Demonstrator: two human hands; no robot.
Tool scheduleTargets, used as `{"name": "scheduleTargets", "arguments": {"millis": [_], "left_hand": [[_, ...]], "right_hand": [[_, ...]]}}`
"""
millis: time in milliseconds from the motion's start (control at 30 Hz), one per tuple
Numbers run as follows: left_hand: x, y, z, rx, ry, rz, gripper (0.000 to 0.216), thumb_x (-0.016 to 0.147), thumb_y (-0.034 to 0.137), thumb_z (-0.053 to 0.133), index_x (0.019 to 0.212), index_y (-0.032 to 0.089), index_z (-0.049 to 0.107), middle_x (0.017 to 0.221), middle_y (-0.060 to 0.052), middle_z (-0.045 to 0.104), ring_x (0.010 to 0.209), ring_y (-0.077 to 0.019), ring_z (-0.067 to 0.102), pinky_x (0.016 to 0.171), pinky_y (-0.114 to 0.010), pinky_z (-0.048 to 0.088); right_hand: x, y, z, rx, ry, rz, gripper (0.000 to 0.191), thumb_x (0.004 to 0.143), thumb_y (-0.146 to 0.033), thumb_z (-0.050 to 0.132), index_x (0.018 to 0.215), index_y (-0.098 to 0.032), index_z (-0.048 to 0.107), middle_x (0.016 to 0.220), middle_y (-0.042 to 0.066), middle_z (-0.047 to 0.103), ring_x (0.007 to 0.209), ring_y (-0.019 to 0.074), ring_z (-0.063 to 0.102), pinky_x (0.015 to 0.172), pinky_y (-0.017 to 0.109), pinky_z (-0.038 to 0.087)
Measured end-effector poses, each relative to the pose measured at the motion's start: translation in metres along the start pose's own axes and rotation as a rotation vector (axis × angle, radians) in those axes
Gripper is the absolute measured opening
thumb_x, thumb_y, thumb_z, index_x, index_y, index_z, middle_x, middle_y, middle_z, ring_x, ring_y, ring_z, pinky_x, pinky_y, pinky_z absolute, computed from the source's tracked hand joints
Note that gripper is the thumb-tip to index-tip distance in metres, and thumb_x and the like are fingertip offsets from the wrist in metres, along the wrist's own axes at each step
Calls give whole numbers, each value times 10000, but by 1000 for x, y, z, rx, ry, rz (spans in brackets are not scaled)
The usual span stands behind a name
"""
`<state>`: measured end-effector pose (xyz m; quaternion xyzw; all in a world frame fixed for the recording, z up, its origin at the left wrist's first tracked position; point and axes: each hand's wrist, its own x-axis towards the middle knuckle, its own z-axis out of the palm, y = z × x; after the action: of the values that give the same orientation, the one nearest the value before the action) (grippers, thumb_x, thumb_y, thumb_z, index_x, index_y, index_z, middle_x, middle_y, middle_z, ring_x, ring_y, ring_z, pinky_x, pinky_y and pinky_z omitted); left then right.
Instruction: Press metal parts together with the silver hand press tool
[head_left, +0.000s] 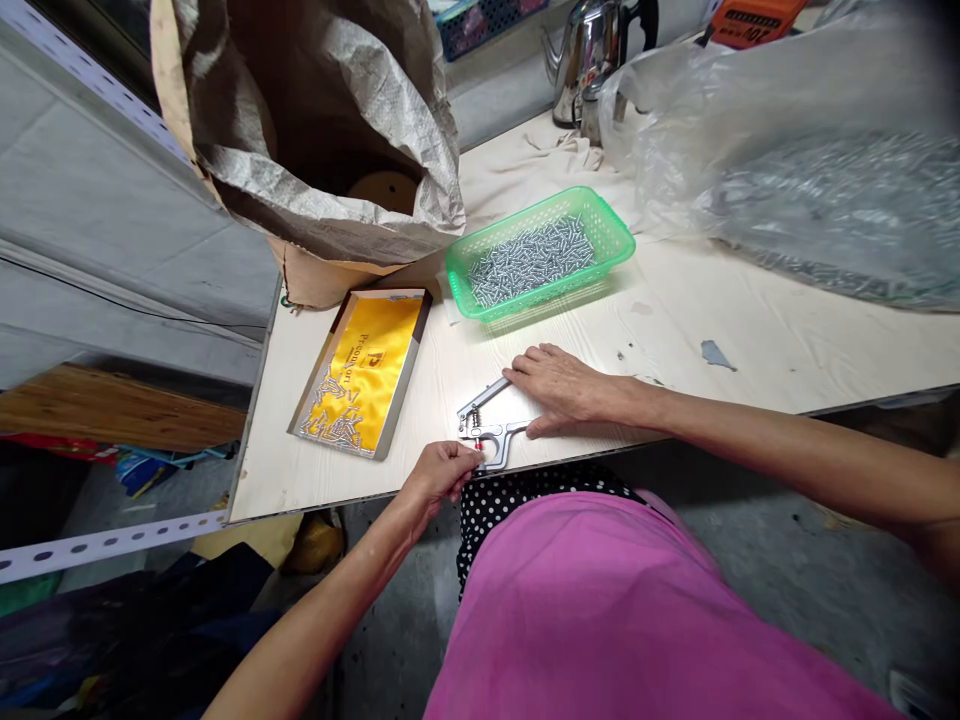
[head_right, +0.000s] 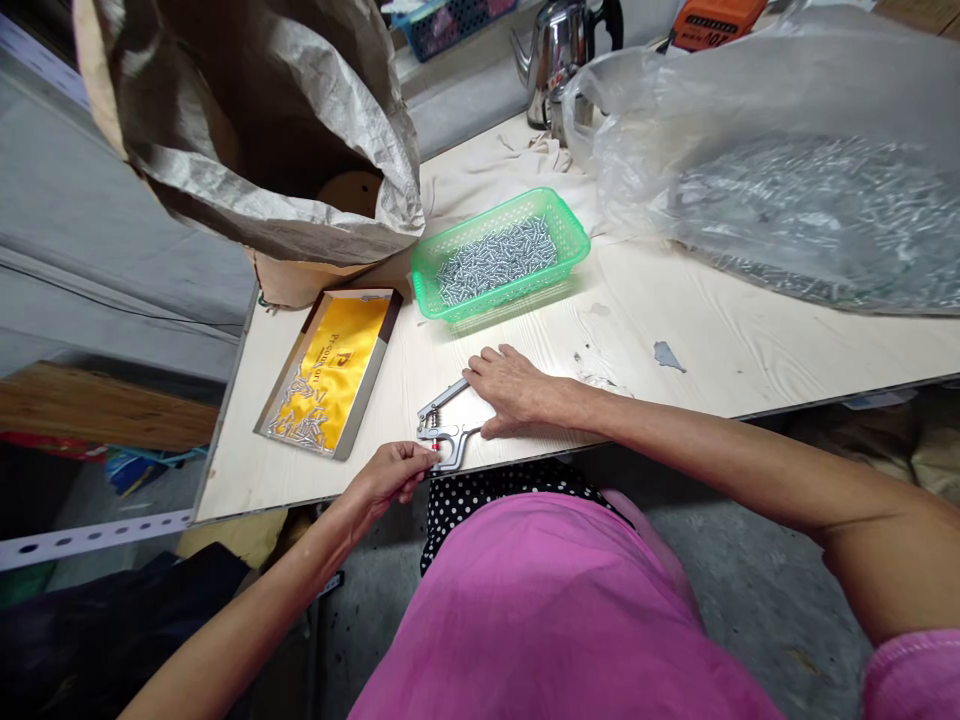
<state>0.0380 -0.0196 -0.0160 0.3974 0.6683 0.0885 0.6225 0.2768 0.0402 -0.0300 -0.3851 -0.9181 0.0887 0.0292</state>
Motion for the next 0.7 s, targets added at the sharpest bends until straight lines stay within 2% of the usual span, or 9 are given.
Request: {"name": "scheduleTargets", "arguments": {"millis": [133, 400, 533, 700], "left_hand": [[-1, -2, 2, -19, 39, 0, 314, 691, 348, 754, 626, 177, 499, 450, 90, 460, 328, -34, 319, 318, -172, 239], [-1, -1, 4, -6, 73, 16, 298, 713, 322, 739, 642, 187, 483, 457, 87, 483, 317, -41, 353, 313, -158, 296], [-1, -1, 4, 15, 65, 16, 282, 721, 316, 730, 651, 184, 491, 460, 83, 491, 321, -42, 355, 310, -158, 324], [0, -1, 4, 24, 57, 19, 296, 710, 346, 734, 666, 182, 492, 463, 85, 492, 327, -39, 347, 316, -156, 322]], "right_hand": [[-2, 1, 1, 18, 9, -5, 707, 694, -609, 754, 1175, -120, 580, 1123, 158, 599, 1009, 316, 494, 895, 442, 374], [-8, 10, 5, 95, 62, -53, 848, 732, -655, 691, 1328, -89, 479, 1191, 179, 584, 1038, 319, 486, 920, 445, 369], [-6, 9, 3, 67, 52, -58, 782, 715, -640, 718, 1255, -106, 531, 1130, 166, 599, 1007, 319, 490, 903, 445, 380], [-5, 2, -3, 66, 21, -60, 614, 744, -528, 758, 1170, -121, 581, 1056, 139, 613, 957, 285, 504, 853, 399, 394]]}}
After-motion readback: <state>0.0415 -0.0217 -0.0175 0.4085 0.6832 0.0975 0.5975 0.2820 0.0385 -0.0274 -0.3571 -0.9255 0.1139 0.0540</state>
